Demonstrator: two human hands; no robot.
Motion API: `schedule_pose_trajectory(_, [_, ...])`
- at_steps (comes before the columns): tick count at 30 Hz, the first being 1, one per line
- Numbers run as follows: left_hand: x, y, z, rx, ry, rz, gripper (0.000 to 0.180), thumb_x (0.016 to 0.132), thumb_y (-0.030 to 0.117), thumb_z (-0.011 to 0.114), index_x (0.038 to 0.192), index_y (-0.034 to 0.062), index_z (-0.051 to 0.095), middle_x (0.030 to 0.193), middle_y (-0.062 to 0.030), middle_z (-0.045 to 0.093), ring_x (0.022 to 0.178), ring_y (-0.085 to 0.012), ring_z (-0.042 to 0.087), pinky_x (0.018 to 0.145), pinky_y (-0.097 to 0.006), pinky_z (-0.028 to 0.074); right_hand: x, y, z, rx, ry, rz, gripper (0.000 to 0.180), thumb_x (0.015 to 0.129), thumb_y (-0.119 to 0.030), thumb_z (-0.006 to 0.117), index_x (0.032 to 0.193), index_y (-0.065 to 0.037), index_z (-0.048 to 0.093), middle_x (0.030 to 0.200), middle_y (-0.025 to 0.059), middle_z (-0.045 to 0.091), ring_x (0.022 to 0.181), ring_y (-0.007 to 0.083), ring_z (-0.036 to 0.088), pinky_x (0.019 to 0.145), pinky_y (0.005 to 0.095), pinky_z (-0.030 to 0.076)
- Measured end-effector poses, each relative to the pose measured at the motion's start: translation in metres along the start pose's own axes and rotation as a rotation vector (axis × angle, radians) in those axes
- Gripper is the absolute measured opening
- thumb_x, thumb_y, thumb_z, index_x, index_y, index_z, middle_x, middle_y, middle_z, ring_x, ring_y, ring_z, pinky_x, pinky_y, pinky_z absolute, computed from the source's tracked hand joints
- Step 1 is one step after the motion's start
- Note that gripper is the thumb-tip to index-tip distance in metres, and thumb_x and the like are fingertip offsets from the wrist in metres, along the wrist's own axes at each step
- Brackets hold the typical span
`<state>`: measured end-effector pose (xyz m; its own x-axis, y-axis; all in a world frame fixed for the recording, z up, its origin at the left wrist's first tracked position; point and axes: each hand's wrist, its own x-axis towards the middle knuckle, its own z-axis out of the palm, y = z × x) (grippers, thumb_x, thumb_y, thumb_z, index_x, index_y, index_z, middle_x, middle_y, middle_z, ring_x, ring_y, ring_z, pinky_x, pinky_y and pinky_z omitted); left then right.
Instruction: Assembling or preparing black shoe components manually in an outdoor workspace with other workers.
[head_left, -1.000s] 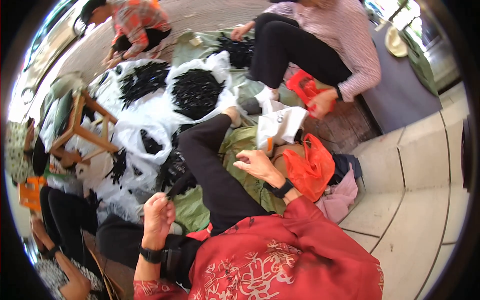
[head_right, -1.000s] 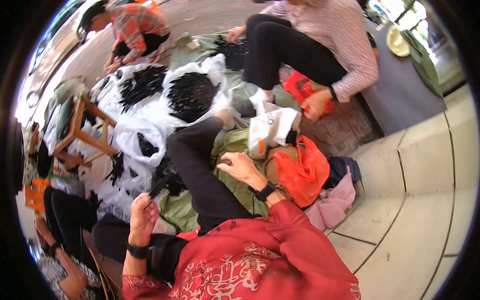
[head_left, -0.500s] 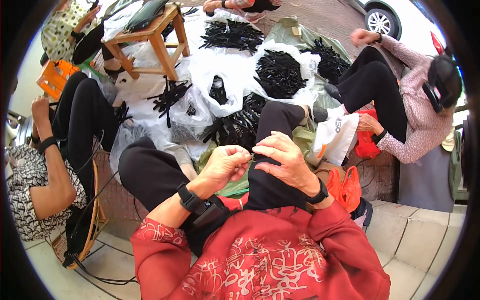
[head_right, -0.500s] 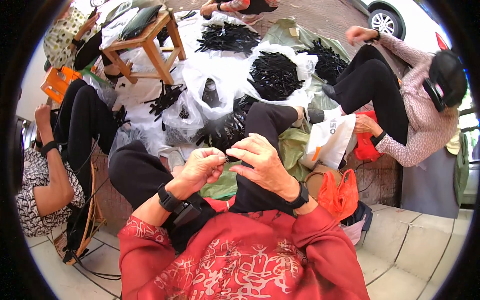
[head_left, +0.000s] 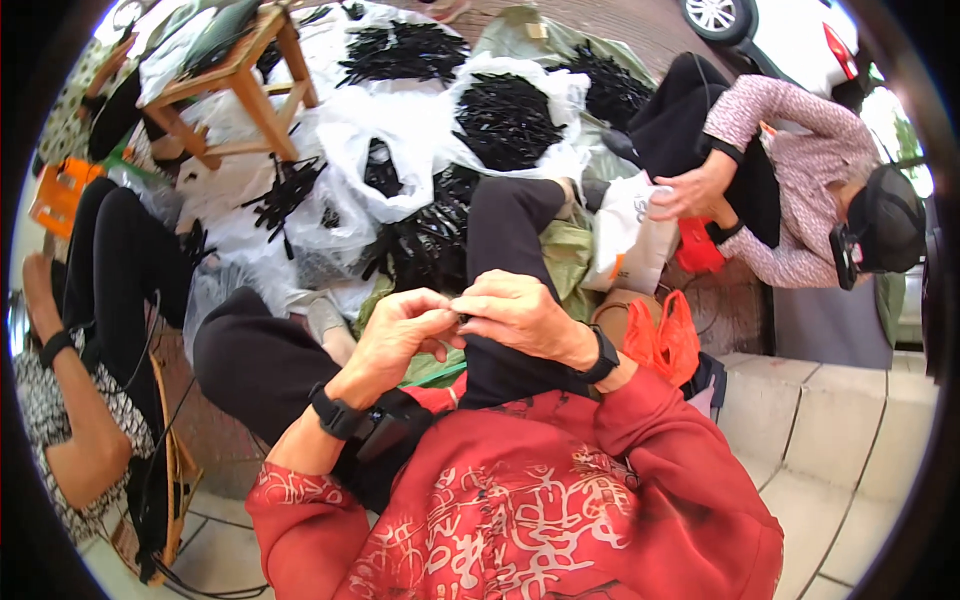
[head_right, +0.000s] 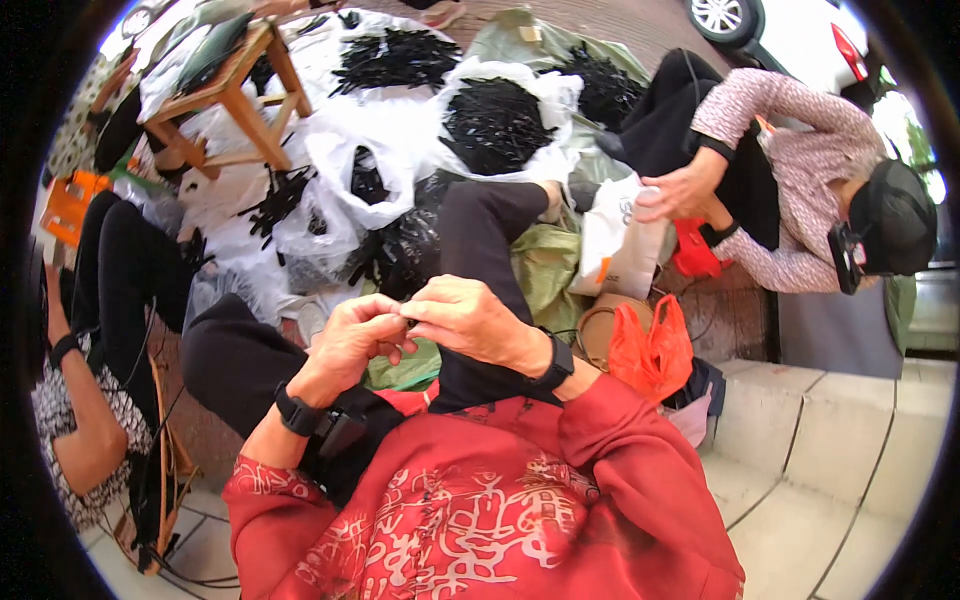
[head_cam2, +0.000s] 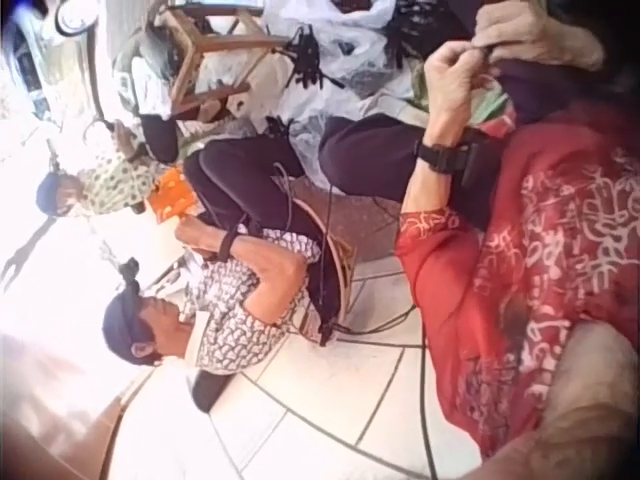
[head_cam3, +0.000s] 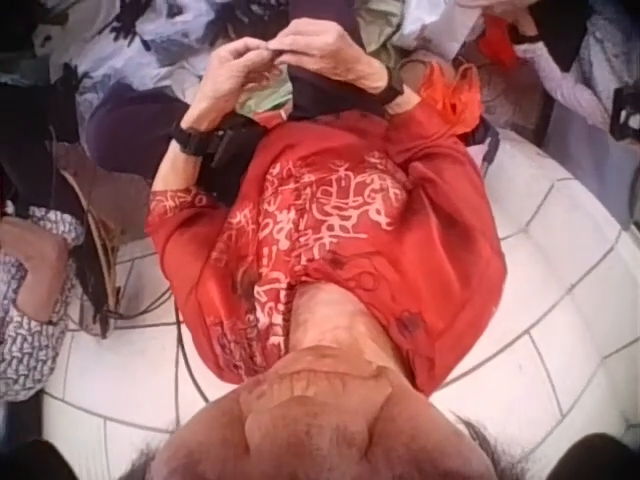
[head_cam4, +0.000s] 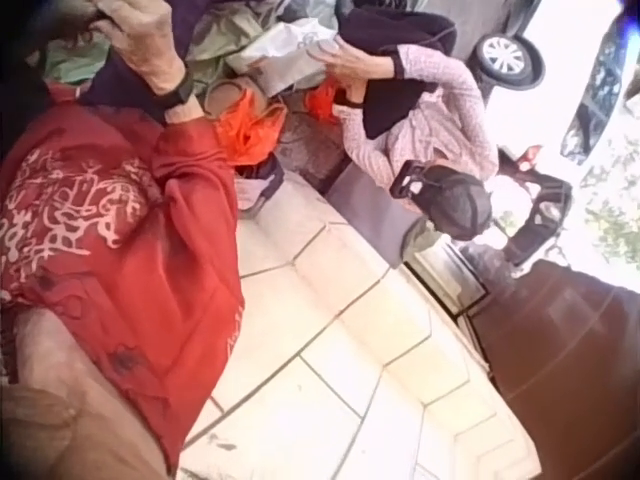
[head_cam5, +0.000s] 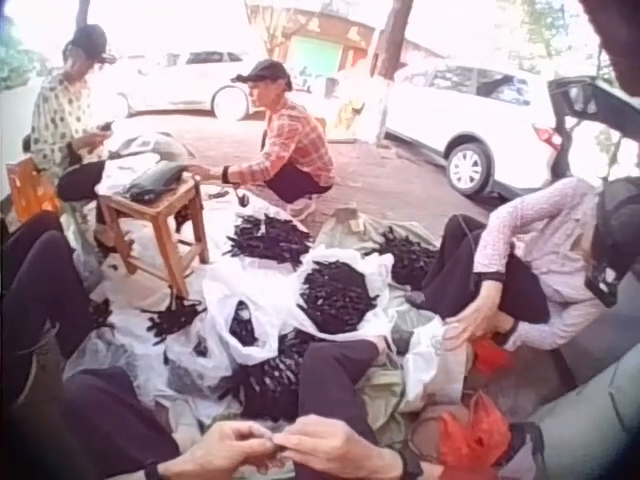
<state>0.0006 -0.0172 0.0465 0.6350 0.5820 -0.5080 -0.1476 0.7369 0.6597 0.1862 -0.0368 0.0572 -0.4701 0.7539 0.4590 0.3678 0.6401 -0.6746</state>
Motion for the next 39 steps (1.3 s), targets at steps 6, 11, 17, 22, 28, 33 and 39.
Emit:
schedule_pose_trajectory(6, [0.006, -0.002, 0.004, 0.011, -0.020, -0.046, 0.006, 0.078, 0.004, 0.055, 0.083, -0.0006, 0.054, 0.073, -0.0086, 0.059, 0.062, -0.0150, 0.059, 0.050, -0.022, 0.046, -0.012, 0.003, -0.001, -0.086, 0.002, -0.053, 0.023, 0.064, -0.008, 0.063, 0.085, -0.002, 0.055, 0.072, 0.0060, 0.053, 0.064, 0.0223, 0.051, 0.057, 0.0318, 0.042])
schedule_pose_trajectory(11, [0.005, -0.001, 0.003, 0.107, 0.024, -0.091, 0.008, 0.078, 0.004, 0.056, 0.082, -0.0023, 0.055, 0.071, -0.0095, 0.059, 0.057, -0.0138, 0.058, 0.047, -0.022, 0.046, -0.013, 0.001, -0.001, -0.201, -0.093, -0.079, 0.022, 0.065, -0.015, 0.063, 0.082, -0.005, 0.053, 0.071, 0.0042, 0.052, 0.065, 0.0197, 0.052, 0.057, 0.0306, 0.043])
schedule_pose_trajectory(17, [0.003, -0.003, 0.004, 0.127, 0.016, -0.076, 0.006, 0.077, 0.004, 0.056, 0.081, -0.0010, 0.056, 0.071, -0.0089, 0.059, 0.053, -0.0132, 0.057, 0.046, -0.023, 0.046, -0.017, 0.003, 0.001, -0.002, -0.106, 0.080, 0.019, 0.066, -0.015, 0.064, 0.080, -0.006, 0.054, 0.072, 0.0050, 0.053, 0.066, 0.0221, 0.054, 0.058, 0.0311, 0.044])
schedule_pose_trajectory(22, [-0.001, -0.002, 0.002, 0.160, 0.009, -0.115, 0.005, 0.076, 0.004, 0.057, 0.078, -0.0001, 0.055, 0.068, -0.0080, 0.058, 0.052, -0.0129, 0.056, 0.046, -0.023, 0.046, -0.017, 0.000, 0.002, -0.072, -0.127, -0.008, 0.019, 0.067, -0.015, 0.063, 0.081, -0.005, 0.055, 0.072, 0.0060, 0.053, 0.067, 0.0229, 0.055, 0.058, 0.0318, 0.045])
schedule_pose_trajectory(28, [-0.001, 0.000, 0.003, 0.146, -0.012, -0.149, 0.006, 0.074, 0.003, 0.057, 0.077, -0.0025, 0.055, 0.068, -0.0094, 0.058, 0.052, -0.0136, 0.057, 0.046, -0.023, 0.047, -0.019, 0.001, 0.002, 0.035, -0.141, 0.007, 0.021, 0.066, -0.014, 0.064, 0.082, -0.004, 0.055, 0.072, 0.0068, 0.055, 0.065, 0.0238, 0.056, 0.056, 0.0315, 0.046])
schedule_pose_trajectory(33, [-0.003, -0.009, 0.001, 0.166, -0.041, -0.137, 0.006, 0.074, 0.002, 0.056, 0.077, -0.0026, 0.055, 0.067, -0.0091, 0.058, 0.052, -0.0140, 0.057, 0.045, -0.024, 0.047, -0.027, 0.001, 0.005, 0.099, -0.138, -0.008, 0.024, 0.067, -0.009, 0.065, 0.088, -0.002, 0.056, 0.075, 0.0095, 0.056, 0.064, 0.0249, 0.056, 0.055, 0.0305, 0.046])
schedule_pose_trajectory(39, [-0.004, -0.010, 0.005, 0.257, -0.028, -0.131, 0.005, 0.075, 0.004, 0.056, 0.076, -0.0011, 0.054, 0.068, -0.0087, 0.059, 0.052, -0.0124, 0.057, 0.045, -0.023, 0.047, -0.033, 0.002, 0.007, 0.091, -0.165, -0.011, 0.025, 0.067, -0.009, 0.064, 0.089, -0.001, 0.056, 0.075, 0.0096, 0.056, 0.063, 0.0248, 0.055, 0.055, 0.0309, 0.045])
